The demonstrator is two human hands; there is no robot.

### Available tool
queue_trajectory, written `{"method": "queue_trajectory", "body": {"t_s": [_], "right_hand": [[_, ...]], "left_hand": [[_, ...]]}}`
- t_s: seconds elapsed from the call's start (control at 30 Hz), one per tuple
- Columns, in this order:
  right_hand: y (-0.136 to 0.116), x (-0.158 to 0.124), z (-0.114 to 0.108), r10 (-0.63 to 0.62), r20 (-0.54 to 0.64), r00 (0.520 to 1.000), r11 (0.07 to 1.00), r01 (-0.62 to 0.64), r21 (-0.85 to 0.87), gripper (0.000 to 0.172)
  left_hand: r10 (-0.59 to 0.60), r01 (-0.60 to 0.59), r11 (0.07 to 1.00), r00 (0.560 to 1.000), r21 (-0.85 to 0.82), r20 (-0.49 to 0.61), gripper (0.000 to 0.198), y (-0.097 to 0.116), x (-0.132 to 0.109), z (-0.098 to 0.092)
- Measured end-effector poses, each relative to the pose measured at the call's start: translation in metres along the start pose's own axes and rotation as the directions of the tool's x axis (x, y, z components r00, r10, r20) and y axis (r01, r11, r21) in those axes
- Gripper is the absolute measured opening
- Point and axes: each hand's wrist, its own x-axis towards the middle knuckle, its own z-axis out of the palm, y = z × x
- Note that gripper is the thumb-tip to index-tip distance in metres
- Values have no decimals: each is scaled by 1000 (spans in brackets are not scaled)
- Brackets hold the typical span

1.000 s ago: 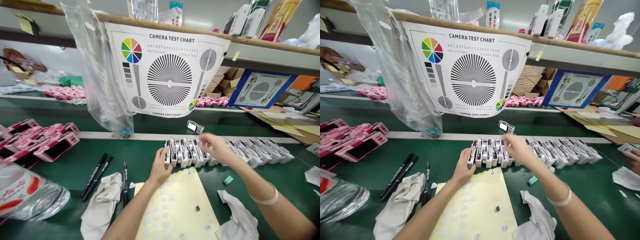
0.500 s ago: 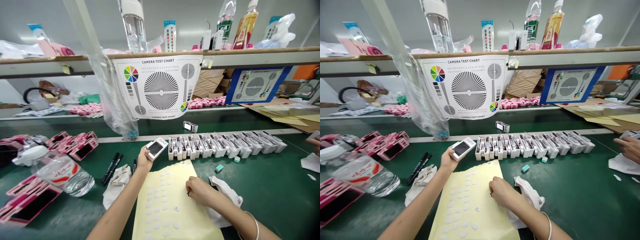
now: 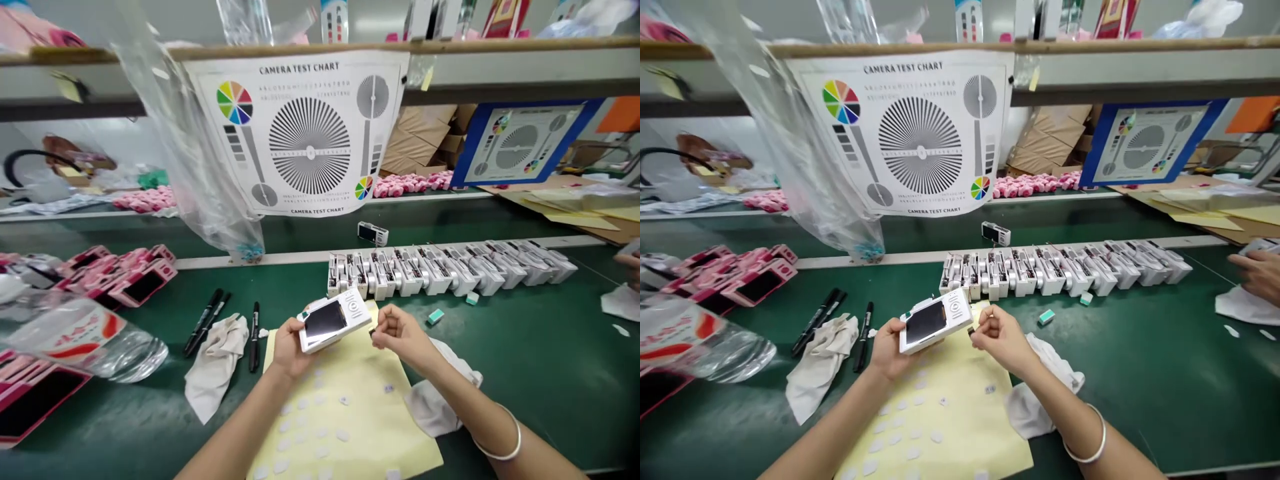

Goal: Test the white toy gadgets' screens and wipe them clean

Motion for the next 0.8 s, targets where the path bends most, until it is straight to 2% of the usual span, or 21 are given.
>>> {"method": "queue_trajectory", "body": {"t_s": [0.1,0.27,0.47,0.63,0.8], "right_hand": [[0,0,0,5,-41,999,999,-3,45,34],[4,-1,-1,73,-29,997,989,-69,131,37],[10,-1,-2,115,8,993,957,-113,268,44],[10,0,0,115,4,993,932,-109,345,48],[7,0,-2,162,18,987,938,-159,306,51]], "left_hand": [[-24,23,999,1000,-27,-21,52,-5,-1,1],[-62,62,998,994,-3,-90,41,-12,-6,2],[-82,79,995,996,-60,-34,53,-14,-8,2],[5,-4,999,1000,-34,9,61,-15,-10,4],[80,-82,995,996,63,38,54,-16,-12,1]]}}
